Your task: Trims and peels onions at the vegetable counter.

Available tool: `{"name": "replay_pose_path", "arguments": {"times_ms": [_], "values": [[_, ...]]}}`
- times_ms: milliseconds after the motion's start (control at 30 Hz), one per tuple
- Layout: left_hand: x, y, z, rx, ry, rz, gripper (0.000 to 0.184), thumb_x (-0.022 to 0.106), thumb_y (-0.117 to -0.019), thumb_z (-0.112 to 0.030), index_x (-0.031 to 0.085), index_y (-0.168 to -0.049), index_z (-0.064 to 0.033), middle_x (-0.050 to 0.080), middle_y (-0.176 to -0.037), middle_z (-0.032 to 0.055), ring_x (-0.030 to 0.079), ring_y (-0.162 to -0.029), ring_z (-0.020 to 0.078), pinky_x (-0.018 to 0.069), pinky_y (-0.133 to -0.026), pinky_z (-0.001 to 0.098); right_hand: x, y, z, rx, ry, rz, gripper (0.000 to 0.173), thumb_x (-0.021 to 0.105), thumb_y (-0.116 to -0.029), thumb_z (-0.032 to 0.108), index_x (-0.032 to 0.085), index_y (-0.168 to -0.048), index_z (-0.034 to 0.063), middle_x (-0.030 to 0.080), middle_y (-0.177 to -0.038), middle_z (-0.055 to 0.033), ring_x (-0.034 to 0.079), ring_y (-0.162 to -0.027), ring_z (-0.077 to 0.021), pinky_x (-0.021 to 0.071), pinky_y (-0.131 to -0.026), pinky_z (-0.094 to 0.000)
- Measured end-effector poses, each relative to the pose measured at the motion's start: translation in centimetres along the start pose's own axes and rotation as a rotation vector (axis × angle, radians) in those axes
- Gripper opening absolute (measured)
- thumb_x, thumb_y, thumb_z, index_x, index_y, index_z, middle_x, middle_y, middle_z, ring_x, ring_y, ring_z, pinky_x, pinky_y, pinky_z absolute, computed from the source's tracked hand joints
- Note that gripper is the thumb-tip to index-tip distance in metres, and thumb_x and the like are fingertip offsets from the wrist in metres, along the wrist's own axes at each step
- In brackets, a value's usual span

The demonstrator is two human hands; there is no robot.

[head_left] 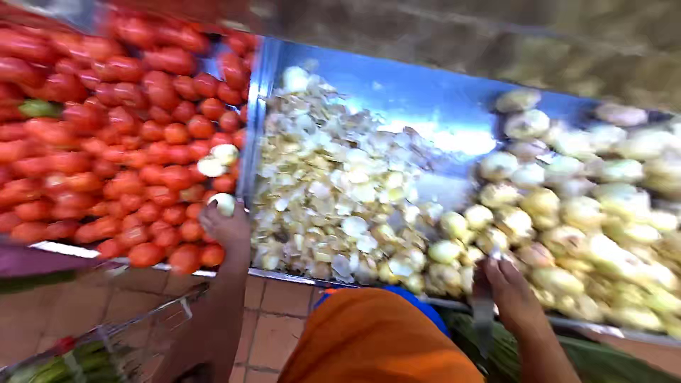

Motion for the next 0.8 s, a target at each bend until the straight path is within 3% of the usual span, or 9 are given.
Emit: {"name": "replay_pose_path", "arguments": {"times_ms": [67, 167, 267, 333, 433, 567, 633, 700, 800], "values": [[4.1, 5.4, -6.8, 0.196, 0.107, 0.285, 0.053, 0.061, -0.1023, -0.035, 0.056, -0.136, 0.0056, 0.056, -0.135, 0.0312, 0.054, -0.127, 0.0442, 0.0426, -0.11, 0.0588, -1.7, 0.0, -0.1, 0.013, -0.14, -0.085, 0.046, 0.027, -0.1134, 0.035, 0.059, -0.126, 0.0031, 0.063, -0.079, -0.007, 0.063, -0.061, -0.0185, 0.0593, -0.058, -0.0406], [13.0, 18.3, -13.4, 0.426, 0.089, 1.062, 0.035, 0.058, -0.1047, -0.028, 0.065, -0.127, -0.0023, 0.068, -0.121, 0.0179, 0.067, -0.112, 0.0305, 0.0524, -0.101, 0.0534, -3.1, -0.1, -0.1, -0.014, -0.278, -0.084, 0.048, 0.025, -0.1132, 0.032, 0.063, -0.118, 0.0031, 0.069, -0.079, -0.0083, 0.068, -0.065, -0.02, 0.0623, -0.062, -0.0409], [19.1, 31.3, -13.0, 0.656, -0.235, 1.566, 0.035, 0.057, -0.1031, -0.033, 0.07, -0.122, -0.0068, 0.069, -0.12, 0.0182, 0.065, -0.114, 0.0351, 0.0502, -0.1, 0.0613, -3.7, 1.0, 0.5, -0.013, -0.307, -0.114, 0.042, 0.034, -0.1126, 0.032, 0.064, -0.104, 0.0043, 0.068, -0.075, -0.0068, 0.068, -0.061, -0.0199, 0.0619, -0.059, -0.0397], [21.8, 35.3, -10.3, 0.663, -0.414, 1.567, 0.046, 0.063, -0.0971, -0.033, 0.062, -0.132, -0.0028, 0.058, -0.136, 0.024, 0.056, -0.127, 0.042, 0.0475, -0.103, 0.0631, -4.1, 2.2, 0.2, -0.038, -0.298, -0.138, 0.031, 0.044, -0.1087, 0.029, 0.063, -0.096, 0.0071, 0.062, -0.067, -0.0037, 0.063, -0.055, -0.0174, 0.0591, -0.054, -0.0367], [24.2, 34.9, -9.5, 0.702, -0.567, 1.402, 0.081, 0.075, -0.0845, -0.044, 0.048, -0.148, -0.0013, 0.038, -0.156, 0.0246, 0.041, -0.14, 0.0454, 0.0429, -0.107, 0.064, -4.8, 3.2, -0.8, -0.033, -0.327, -0.177, 0.012, 0.063, -0.0969, 0.018, 0.063, -0.095, 0.0059, 0.062, -0.066, -0.0056, 0.061, -0.052, -0.0166, 0.0572, -0.052, -0.034], [25.3, 35.3, -8.8, 0.818, -0.753, 1.448, 0.068, 0.064, -0.0873, -0.06, 0.068, -0.121, -0.0014, 0.058, -0.137, 0.028, 0.052, -0.13, 0.0482, 0.0418, -0.104, 0.0701, -5.0, 3.7, -2.1, 0.018, -0.369, -0.173, 0.009, 0.063, -0.0964, 0.014, 0.062, -0.101, 0.0059, 0.063, -0.067, -0.0069, 0.061, -0.051, -0.0166, 0.0576, -0.05, -0.0333], [25.3, 35.0, -9.4, 0.655, -0.7, 1.445, 0.066, 0.068, -0.0843, -0.057, 0.07, -0.117, -0.0005, 0.063, -0.128, 0.0266, 0.057, -0.124, 0.0458, 0.0446, -0.101, 0.0689, -5.1, 3.3, -2.1, 0.017, -0.375, -0.149, 0.01, 0.063, -0.0958, 0.014, 0.063, -0.102, 0.006, 0.063, -0.067, -0.007, 0.061, -0.05, -0.0162, 0.0571, -0.049, -0.032], [25.0, 33.7, -9.9, 0.36, -0.458, 1.453, 0.073, 0.078, -0.0812, -0.049, 0.061, -0.129, 0.0031, 0.064, -0.125, 0.0264, 0.062, -0.119, 0.0423, 0.049, -0.099, 0.0642, -5.4, 2.8, -1.6, 0.001, -0.364, -0.116, 0.01, 0.062, -0.0971, 0.015, 0.063, -0.103, 0.0069, 0.062, -0.067, -0.0062, 0.06, -0.051, -0.0151, 0.0567, -0.049, -0.0312], [22.3, 31.7, -11.2, -0.139, 0.16, 1.618, 0.064, 0.067, -0.0962, -0.033, 0.041, -0.148, -0.0064, 0.06, -0.13, 0.0232, 0.065, -0.11, 0.0347, 0.056, -0.09, 0.0529, -5.5, 1.8, -0.5, -0.026, -0.33, -0.076, 0.024, 0.047, -0.1069, 0.026, 0.062, -0.106, 0.0071, 0.06, -0.065, -0.0041, 0.061, -0.052, -0.0155, 0.0585, -0.051, -0.0338]]}}
Point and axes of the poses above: each hand's wrist, its own y-axis away from the middle knuckle, its own x-axis out of the palm, z = x × y, the point moved 6 cm from there along -y, towards the middle knuckle
